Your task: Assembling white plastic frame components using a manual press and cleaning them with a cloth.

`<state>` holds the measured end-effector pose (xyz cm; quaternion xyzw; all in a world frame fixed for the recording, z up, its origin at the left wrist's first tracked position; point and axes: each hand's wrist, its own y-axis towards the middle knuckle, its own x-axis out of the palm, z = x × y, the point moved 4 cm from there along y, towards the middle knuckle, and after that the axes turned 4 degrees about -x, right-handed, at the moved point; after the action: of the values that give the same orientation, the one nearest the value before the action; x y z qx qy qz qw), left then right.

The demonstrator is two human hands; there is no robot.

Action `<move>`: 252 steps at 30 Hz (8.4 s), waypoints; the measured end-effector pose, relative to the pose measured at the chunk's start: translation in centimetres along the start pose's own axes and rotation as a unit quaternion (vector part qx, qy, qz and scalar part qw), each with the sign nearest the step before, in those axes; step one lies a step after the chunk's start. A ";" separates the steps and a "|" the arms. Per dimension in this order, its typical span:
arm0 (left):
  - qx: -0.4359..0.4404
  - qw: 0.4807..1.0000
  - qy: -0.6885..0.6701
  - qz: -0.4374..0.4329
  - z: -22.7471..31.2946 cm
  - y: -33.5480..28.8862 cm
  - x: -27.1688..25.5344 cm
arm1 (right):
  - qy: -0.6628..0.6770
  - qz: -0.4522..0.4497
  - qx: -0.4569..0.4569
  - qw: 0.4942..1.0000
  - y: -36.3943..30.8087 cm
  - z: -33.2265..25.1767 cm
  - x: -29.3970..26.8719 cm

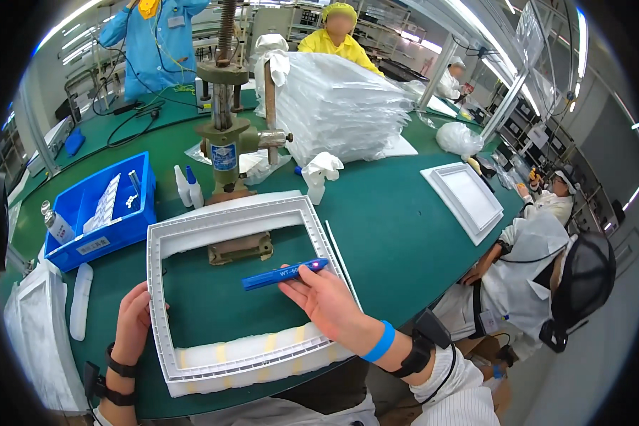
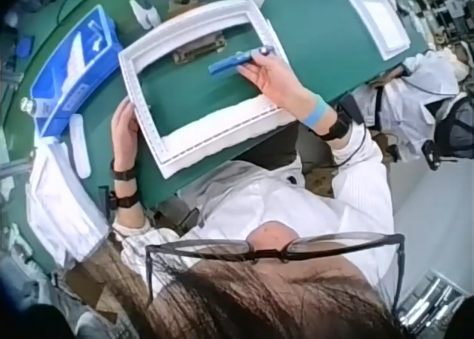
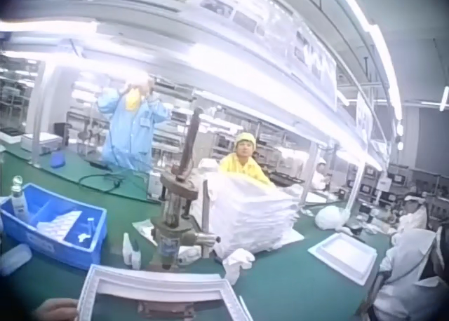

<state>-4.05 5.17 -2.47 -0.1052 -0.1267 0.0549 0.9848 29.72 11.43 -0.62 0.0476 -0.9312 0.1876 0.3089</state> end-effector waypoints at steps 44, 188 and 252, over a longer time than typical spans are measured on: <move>0.014 0.993 0.106 -0.040 0.5 0.1 -1.1 | -0.459 -0.008 -0.210 0.863 -1.0 -5.0 -7.1; 0.321 0.838 0.440 0.037 5.9 14.8 12.3 | -0.323 -0.146 -0.715 0.602 4.3 -18.2 17.3; 0.306 0.832 0.463 -0.008 5.9 14.6 12.1 | -0.283 -0.125 -0.801 0.512 1.3 -14.5 13.9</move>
<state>4.89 22.15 2.81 0.1897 0.3662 0.0281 0.9106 26.30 18.53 17.91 -0.0531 -0.7086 -0.7022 -0.0439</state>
